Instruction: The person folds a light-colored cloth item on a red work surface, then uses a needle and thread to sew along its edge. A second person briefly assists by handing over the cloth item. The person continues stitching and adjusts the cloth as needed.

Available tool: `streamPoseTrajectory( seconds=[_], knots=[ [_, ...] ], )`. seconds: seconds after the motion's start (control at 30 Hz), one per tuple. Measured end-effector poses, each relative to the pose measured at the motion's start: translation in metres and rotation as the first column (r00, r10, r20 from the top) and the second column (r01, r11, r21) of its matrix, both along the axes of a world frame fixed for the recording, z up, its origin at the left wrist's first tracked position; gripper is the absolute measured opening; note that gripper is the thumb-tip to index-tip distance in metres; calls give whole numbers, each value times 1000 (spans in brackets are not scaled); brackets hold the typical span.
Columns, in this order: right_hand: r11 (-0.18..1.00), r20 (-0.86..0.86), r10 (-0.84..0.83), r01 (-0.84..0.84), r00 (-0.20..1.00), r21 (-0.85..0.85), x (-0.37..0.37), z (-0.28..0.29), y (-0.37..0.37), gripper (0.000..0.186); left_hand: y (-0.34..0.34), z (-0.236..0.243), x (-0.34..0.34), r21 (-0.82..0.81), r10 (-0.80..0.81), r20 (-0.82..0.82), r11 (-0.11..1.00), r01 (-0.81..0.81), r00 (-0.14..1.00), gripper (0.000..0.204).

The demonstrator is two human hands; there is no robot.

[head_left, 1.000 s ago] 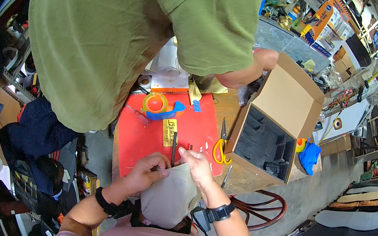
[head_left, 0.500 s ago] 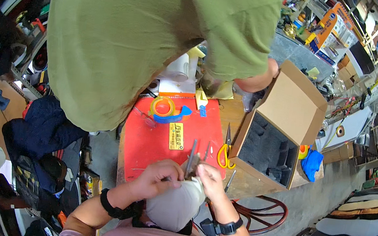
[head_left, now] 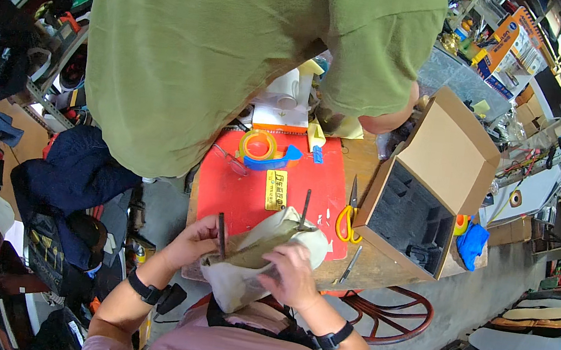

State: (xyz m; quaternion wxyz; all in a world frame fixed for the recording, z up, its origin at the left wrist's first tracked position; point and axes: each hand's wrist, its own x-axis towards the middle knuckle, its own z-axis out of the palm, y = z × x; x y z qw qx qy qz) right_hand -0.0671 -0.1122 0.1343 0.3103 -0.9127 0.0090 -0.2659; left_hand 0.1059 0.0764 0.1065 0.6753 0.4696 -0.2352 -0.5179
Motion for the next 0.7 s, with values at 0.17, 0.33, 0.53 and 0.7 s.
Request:
streamPoseTrajectory(
  seconds=[0.17,0.33,0.53,0.7],
  knots=[
    [808,-147,-487,508,861,299,-20,-53,-48,37,-31,28,-3,234,-85,334,972,4,939,34],
    [441,-513,-76,490,855,752,-23,-72,-71,40,-43,11,-3,351,-395,691,915,197,605,55],
    [770,-248,-406,476,879,425,-59,-62,-33,27,-35,28,5,223,-369,815,911,346,447,54],
    [782,-409,-218,410,886,470,-72,-56,-13,35,-15,8,1,482,-507,717,857,185,478,58]
  ],
)
